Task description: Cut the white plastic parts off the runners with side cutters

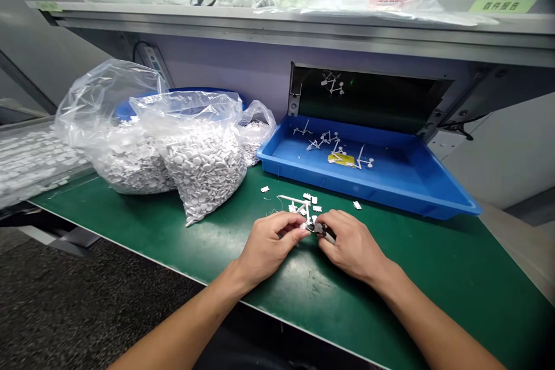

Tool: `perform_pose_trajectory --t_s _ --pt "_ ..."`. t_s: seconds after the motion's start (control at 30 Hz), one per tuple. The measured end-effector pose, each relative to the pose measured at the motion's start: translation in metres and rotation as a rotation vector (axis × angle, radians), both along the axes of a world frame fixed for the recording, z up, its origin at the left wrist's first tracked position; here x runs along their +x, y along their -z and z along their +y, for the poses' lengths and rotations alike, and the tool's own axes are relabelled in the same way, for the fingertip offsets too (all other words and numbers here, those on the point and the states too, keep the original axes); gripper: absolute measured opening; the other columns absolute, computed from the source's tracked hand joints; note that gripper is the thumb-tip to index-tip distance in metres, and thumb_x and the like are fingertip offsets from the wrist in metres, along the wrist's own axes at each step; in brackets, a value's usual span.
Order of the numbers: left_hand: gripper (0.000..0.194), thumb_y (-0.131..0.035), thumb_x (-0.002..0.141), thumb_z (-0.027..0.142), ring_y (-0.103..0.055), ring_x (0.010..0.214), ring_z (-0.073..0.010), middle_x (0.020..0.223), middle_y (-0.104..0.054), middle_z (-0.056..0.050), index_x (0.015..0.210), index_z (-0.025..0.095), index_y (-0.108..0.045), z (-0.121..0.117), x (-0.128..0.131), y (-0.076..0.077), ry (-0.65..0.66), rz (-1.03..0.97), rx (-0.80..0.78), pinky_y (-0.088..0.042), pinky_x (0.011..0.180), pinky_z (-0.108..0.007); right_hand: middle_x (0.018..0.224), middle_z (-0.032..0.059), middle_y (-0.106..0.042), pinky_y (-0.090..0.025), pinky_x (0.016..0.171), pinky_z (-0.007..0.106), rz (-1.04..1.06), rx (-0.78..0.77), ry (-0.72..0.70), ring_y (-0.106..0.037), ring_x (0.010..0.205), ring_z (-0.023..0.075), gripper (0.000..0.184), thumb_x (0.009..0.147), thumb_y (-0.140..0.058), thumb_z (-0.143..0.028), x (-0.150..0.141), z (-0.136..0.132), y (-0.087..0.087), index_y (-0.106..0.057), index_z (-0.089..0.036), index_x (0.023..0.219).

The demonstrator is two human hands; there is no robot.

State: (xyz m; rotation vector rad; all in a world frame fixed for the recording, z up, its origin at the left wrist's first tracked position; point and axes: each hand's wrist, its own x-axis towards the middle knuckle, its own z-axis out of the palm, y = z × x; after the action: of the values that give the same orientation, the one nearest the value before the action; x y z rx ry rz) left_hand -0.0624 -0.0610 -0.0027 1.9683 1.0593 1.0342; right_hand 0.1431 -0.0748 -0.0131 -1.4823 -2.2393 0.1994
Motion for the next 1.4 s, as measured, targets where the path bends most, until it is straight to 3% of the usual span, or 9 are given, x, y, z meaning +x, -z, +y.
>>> perform_pose_trajectory --t_s 0.43,0.57,0.7,0.8,0.97,1.07,1.13,1.23,1.4 --pt "0.014 -0.061 0.090 0.024 -0.065 0.089 -0.0169 0.099 -0.071 -0.003 0.102 0.023 -0.069 0.000 0.000 0.003 0.069 0.078 0.100 -0.052 0.080 -0.027 0.064 -0.0023 -0.056 -0.028 0.055 0.025 0.015 -0.236 -0.100 -0.046 0.057 0.0123 0.015 0.081 -0.049 -0.019 0.015 0.004 -0.014 -0.052 -0.020 0.067" --pt "0.016 -0.062 0.089 0.027 -0.066 0.089 -0.0171 0.101 -0.070 -0.003 0.102 0.022 -0.069 0.004 -0.014 -0.010 -0.038 0.034 0.128 -0.053 0.080 -0.027 0.066 -0.0022 -0.059 -0.031 0.057 0.025 0.121 -0.200 0.014 -0.050 0.060 0.0131 0.018 0.085 -0.047 -0.026 0.027 0.009 -0.022 -0.060 -0.021 0.074" --pt "0.022 -0.064 0.087 0.031 -0.068 0.082 -0.0169 0.098 -0.071 -0.003 0.107 0.023 -0.068 0.014 -0.047 -0.043 -0.214 0.000 0.170 -0.055 0.075 -0.027 0.078 -0.0015 -0.066 -0.037 0.062 0.025 0.227 -0.187 0.119 -0.057 0.067 0.0155 0.030 0.087 -0.048 -0.036 0.014 0.018 -0.028 -0.062 -0.026 0.112" --pt "0.022 -0.065 0.086 0.034 -0.067 0.082 -0.0172 0.098 -0.071 -0.002 0.104 0.022 -0.069 0.028 -0.066 -0.085 -0.266 0.116 0.339 -0.055 0.074 -0.026 0.080 -0.0003 -0.068 -0.038 0.063 0.026 0.177 -0.193 0.125 -0.061 0.070 0.0181 0.045 0.086 -0.052 -0.041 -0.009 0.033 -0.033 -0.051 -0.028 0.129" --pt "0.025 -0.055 0.090 0.037 -0.065 0.088 -0.0187 0.101 -0.070 -0.003 0.104 0.022 -0.068 0.080 -0.063 -0.174 -0.279 0.526 0.700 -0.051 0.077 -0.027 0.089 0.0056 -0.070 -0.036 0.064 0.027 0.066 -0.189 0.180 -0.064 0.082 0.0238 0.034 0.080 -0.059 -0.036 -0.043 0.065 -0.036 -0.063 -0.025 0.111" --pt "0.024 -0.053 0.089 0.034 -0.065 0.089 -0.0211 0.101 -0.071 -0.005 0.103 0.022 -0.070 0.134 -0.052 -0.213 -0.324 0.838 0.701 -0.048 0.078 -0.028 0.083 0.0033 -0.070 -0.035 0.061 0.025 0.096 -0.175 0.185 -0.063 0.078 0.0208 0.022 0.077 -0.057 -0.024 -0.049 0.074 -0.037 -0.068 -0.025 0.096" --pt "0.024 -0.060 0.083 0.031 -0.065 0.089 -0.0234 0.100 -0.072 -0.006 0.102 0.023 -0.071 0.170 -0.045 -0.228 -0.350 1.058 0.542 -0.048 0.075 -0.028 0.081 0.0007 -0.070 -0.035 0.060 0.023 0.149 -0.153 0.181 -0.062 0.074 0.0176 0.022 0.078 -0.054 -0.021 -0.045 0.073 -0.042 -0.067 -0.025 0.094" --pt "0.034 -0.069 0.073 0.028 -0.066 0.089 -0.0268 0.102 -0.072 -0.010 0.106 0.020 -0.070 0.200 -0.036 -0.235 -0.376 1.170 0.430 -0.048 0.072 -0.029 0.077 -0.0005 -0.068 -0.036 0.057 0.022 0.325 -0.110 0.161 -0.059 0.067 0.0152 0.018 0.082 -0.051 -0.025 -0.023 0.063 -0.059 -0.067 -0.023 0.090" --pt "0.031 -0.054 0.089 0.038 -0.063 0.093 -0.0225 0.105 -0.071 -0.005 0.110 0.019 -0.068 0.177 -0.019 -0.227 -0.307 0.962 0.603 -0.047 0.080 -0.030 0.087 0.0021 -0.068 -0.043 0.061 0.024 0.513 0.025 0.252 -0.060 0.072 0.0169 0.027 0.085 -0.054 -0.039 0.066 0.030 -0.090 -0.067 -0.022 0.100"
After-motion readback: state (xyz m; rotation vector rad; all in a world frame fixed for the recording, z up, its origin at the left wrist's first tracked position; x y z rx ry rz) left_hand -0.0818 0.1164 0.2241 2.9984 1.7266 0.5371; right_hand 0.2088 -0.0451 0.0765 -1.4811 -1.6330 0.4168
